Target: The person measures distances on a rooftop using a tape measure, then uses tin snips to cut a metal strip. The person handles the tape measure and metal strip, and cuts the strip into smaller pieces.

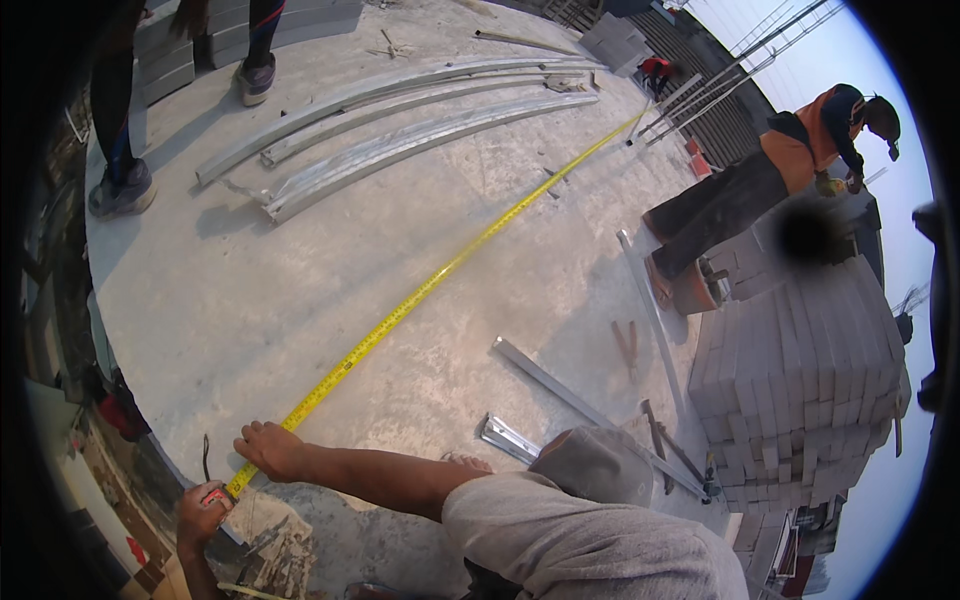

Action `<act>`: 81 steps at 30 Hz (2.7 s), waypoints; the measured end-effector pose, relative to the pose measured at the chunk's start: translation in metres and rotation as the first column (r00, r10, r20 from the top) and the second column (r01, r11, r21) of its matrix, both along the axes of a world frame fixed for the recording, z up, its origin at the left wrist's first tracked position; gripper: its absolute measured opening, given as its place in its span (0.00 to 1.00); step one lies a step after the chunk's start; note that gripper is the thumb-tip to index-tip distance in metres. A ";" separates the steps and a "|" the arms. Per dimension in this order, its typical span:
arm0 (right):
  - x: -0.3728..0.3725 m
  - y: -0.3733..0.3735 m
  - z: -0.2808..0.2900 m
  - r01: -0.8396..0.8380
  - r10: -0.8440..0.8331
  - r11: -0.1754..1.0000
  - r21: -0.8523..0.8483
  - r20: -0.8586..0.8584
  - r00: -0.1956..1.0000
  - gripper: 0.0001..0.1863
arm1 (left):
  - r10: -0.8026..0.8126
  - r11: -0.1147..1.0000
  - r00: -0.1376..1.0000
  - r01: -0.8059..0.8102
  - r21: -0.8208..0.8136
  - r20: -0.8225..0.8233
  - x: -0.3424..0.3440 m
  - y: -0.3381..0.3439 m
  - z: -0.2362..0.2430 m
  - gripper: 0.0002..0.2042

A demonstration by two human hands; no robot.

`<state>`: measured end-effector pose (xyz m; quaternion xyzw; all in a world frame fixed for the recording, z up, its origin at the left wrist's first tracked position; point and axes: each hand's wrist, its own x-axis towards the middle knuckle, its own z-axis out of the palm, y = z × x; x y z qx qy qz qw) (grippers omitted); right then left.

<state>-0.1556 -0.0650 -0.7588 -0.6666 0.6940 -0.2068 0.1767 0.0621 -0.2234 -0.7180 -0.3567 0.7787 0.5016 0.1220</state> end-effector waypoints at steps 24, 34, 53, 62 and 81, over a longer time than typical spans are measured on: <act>-0.012 0.002 -0.011 0.116 -0.124 0.988 0.099 0.078 0.989 0.13 | 0.231 0.968 0.938 -0.249 0.039 0.258 0.057 -0.010 -0.007 0.19; -0.010 0.002 -0.015 0.101 -0.106 0.990 0.103 0.046 0.993 0.14 | 0.215 0.945 0.964 -0.166 -0.280 0.155 0.099 -0.009 -0.056 0.17; -0.016 0.000 0.004 0.151 -0.159 0.987 0.060 0.145 0.977 0.11 | 0.194 0.957 0.969 -0.152 -0.248 0.154 0.069 -0.016 -0.027 0.10; -0.014 0.011 0.024 0.348 -0.302 0.936 -0.052 0.389 0.870 0.05 | 0.164 0.937 0.940 -0.053 -0.345 0.300 0.058 -0.015 -0.005 0.16; -0.012 -0.046 0.033 0.380 -0.387 0.900 0.214 0.793 0.470 0.07 | 0.165 0.956 0.880 -0.033 -0.291 0.445 0.041 -0.019 -0.003 0.13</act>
